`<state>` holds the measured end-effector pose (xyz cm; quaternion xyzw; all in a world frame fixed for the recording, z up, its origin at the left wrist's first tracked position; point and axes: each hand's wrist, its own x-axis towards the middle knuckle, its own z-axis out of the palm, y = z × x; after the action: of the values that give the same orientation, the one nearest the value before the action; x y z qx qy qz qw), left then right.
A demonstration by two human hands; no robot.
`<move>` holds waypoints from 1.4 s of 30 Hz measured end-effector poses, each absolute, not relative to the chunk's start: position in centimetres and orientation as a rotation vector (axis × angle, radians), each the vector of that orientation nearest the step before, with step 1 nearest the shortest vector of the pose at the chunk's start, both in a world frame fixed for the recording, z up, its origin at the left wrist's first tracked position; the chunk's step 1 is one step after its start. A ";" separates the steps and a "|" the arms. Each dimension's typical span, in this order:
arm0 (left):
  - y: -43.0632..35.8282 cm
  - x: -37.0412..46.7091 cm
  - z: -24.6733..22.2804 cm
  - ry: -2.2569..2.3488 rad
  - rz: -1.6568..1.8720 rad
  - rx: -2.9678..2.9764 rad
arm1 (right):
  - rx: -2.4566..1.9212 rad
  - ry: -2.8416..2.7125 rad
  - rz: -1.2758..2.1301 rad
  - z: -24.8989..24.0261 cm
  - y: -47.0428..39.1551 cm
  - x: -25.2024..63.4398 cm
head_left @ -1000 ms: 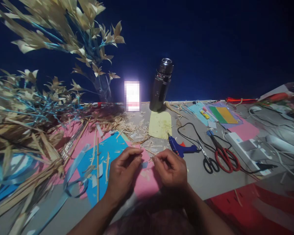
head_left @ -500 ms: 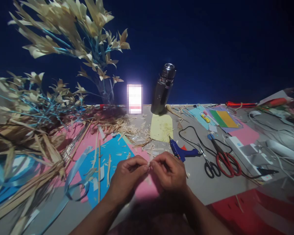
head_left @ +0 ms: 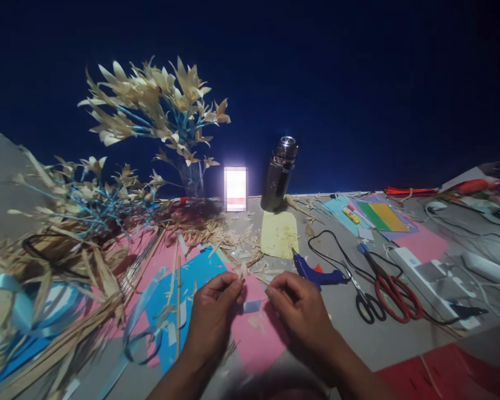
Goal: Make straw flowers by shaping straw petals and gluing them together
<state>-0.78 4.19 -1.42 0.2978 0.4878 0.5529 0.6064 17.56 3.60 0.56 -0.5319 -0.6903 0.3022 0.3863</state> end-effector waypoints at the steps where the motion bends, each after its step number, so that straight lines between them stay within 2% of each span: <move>1: 4.2 -0.9 -1.4 1.119 1.285 0.673 | -1.357 -1.824 0.735 0.8 3.8 17.7; 13: 2.6 -2.4 1.1 1.088 1.371 0.437 | -1.912 -2.511 0.245 4.2 13.0 19.1; 20: 3.7 -3.1 0.2 1.134 1.347 0.442 | -1.955 -2.500 0.314 2.2 21.4 16.2; 27: 3.8 -3.4 0.2 1.168 1.416 0.405 | -2.067 -2.467 0.407 0.0 25.8 13.6; 32: 4.1 -3.9 -0.4 1.165 1.416 0.363 | -2.101 -2.439 0.483 -1.1 27.0 12.9; 36: 4.4 -4.3 -0.9 1.158 1.423 0.256 | -2.047 -2.409 0.501 0.0 26.6 12.9; 42: 4.4 -4.1 0.0 1.046 1.323 0.177 | -1.668 -2.397 0.332 3.3 18.2 14.3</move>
<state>-4.08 4.40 0.01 0.0785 0.4624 0.5851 0.6616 14.31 18.20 3.31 -0.5646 -0.8114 0.1124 0.1011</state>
